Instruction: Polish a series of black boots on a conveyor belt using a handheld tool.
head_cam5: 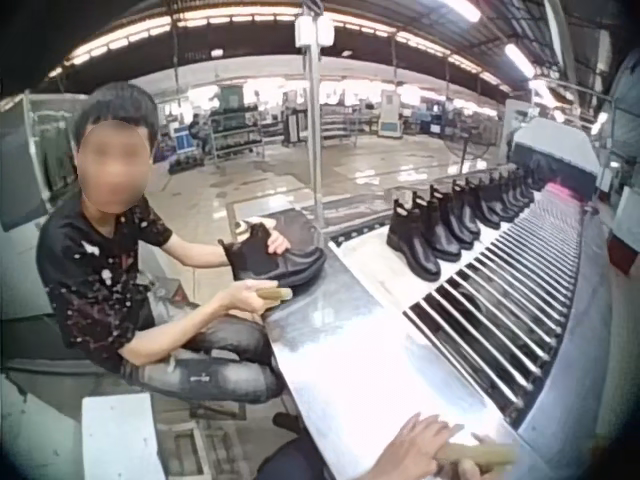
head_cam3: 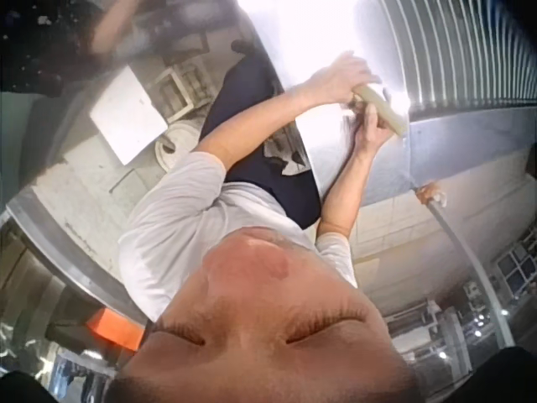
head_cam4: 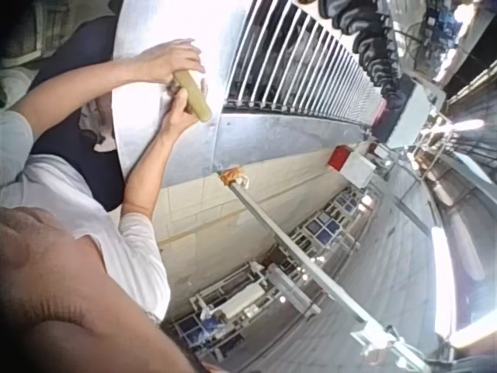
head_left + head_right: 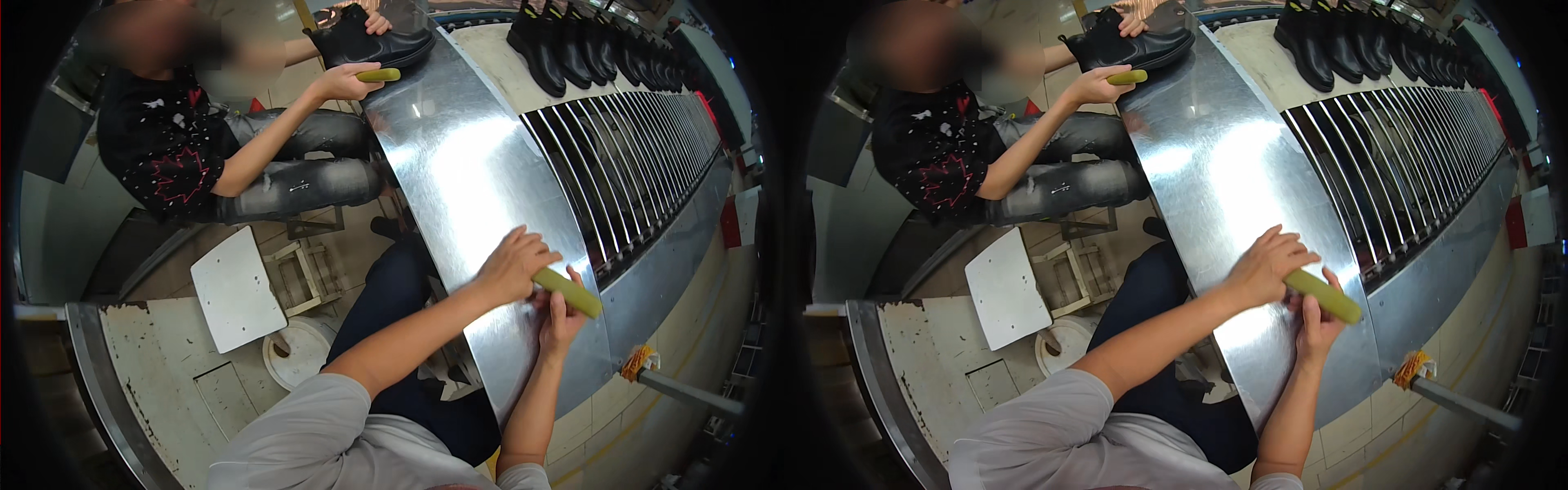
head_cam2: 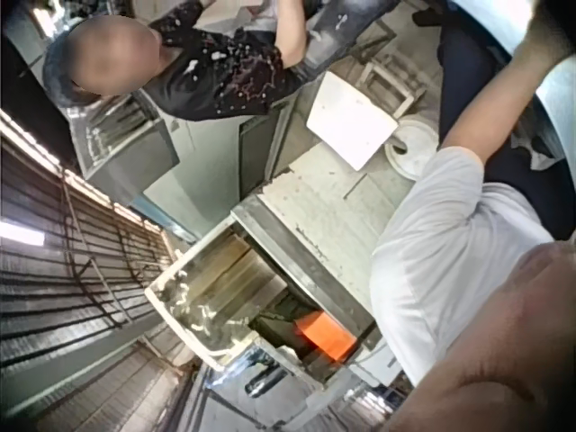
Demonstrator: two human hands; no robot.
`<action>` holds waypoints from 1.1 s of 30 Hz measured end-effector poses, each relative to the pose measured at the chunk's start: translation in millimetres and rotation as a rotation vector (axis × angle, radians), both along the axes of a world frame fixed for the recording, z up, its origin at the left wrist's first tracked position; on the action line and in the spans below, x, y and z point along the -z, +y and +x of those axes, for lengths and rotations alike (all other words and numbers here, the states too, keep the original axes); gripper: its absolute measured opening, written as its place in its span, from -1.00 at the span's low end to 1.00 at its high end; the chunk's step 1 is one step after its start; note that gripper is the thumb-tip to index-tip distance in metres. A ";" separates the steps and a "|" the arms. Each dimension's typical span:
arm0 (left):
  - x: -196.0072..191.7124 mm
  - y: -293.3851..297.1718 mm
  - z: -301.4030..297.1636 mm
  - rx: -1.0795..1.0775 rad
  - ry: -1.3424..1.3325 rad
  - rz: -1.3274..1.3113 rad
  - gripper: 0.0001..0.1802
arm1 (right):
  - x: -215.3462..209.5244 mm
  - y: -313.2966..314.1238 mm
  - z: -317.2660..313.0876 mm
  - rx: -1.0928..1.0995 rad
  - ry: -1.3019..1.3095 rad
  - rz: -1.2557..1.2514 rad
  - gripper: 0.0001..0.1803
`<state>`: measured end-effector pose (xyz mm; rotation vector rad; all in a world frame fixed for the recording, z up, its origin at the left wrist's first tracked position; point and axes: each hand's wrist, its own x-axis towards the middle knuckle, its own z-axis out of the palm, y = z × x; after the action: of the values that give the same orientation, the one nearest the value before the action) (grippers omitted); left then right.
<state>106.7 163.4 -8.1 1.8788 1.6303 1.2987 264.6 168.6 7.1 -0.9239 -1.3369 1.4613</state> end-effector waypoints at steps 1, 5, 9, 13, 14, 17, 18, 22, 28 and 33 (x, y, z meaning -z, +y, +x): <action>-0.2 -0.4 2.0 0.008 -0.010 -0.017 -0.42 | 3.9 0.4 5.7 -0.006 -0.017 0.039 -0.43; -1.7 -4.4 4.8 0.030 -0.090 -0.007 -0.48 | 10.1 0.8 21.0 -0.027 -0.052 0.119 -0.45; -14.6 -9.3 5.5 0.087 -0.112 -0.066 -0.52 | 4.0 -4.7 27.4 0.043 -0.121 0.131 -0.41; -16.6 -12.9 6.7 0.120 -0.115 -0.115 -0.53 | 0.9 -4.9 18.1 0.072 -0.076 0.166 -0.37; -18.8 -12.8 6.0 0.122 -0.127 -0.118 -0.52 | -1.5 -4.9 18.0 0.071 -0.098 0.139 -0.35; -22.7 -12.8 3.1 0.134 -0.100 -0.145 -0.52 | -6.6 -2.7 14.6 0.021 -0.101 0.125 -0.36; -23.0 -12.2 2.4 0.151 -0.103 -0.141 -0.52 | -7.8 -0.3 12.9 -0.052 -0.073 0.138 -0.40; -24.6 -11.5 -1.1 0.153 -0.024 -0.140 -0.52 | -10.7 -3.7 4.7 0.019 -0.054 0.104 -0.39; -29.1 -8.1 -2.4 0.210 0.035 -0.131 -0.44 | -6.7 -8.4 11.7 0.049 0.030 0.033 -0.50; -10.5 -6.5 -5.6 0.210 0.109 -0.062 -0.30 | -5.9 -8.3 1.6 0.030 0.051 0.001 -0.60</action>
<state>101.1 157.0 2.4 2.0511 1.4583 1.0652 266.2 160.3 13.1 -0.8968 -1.2807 1.4521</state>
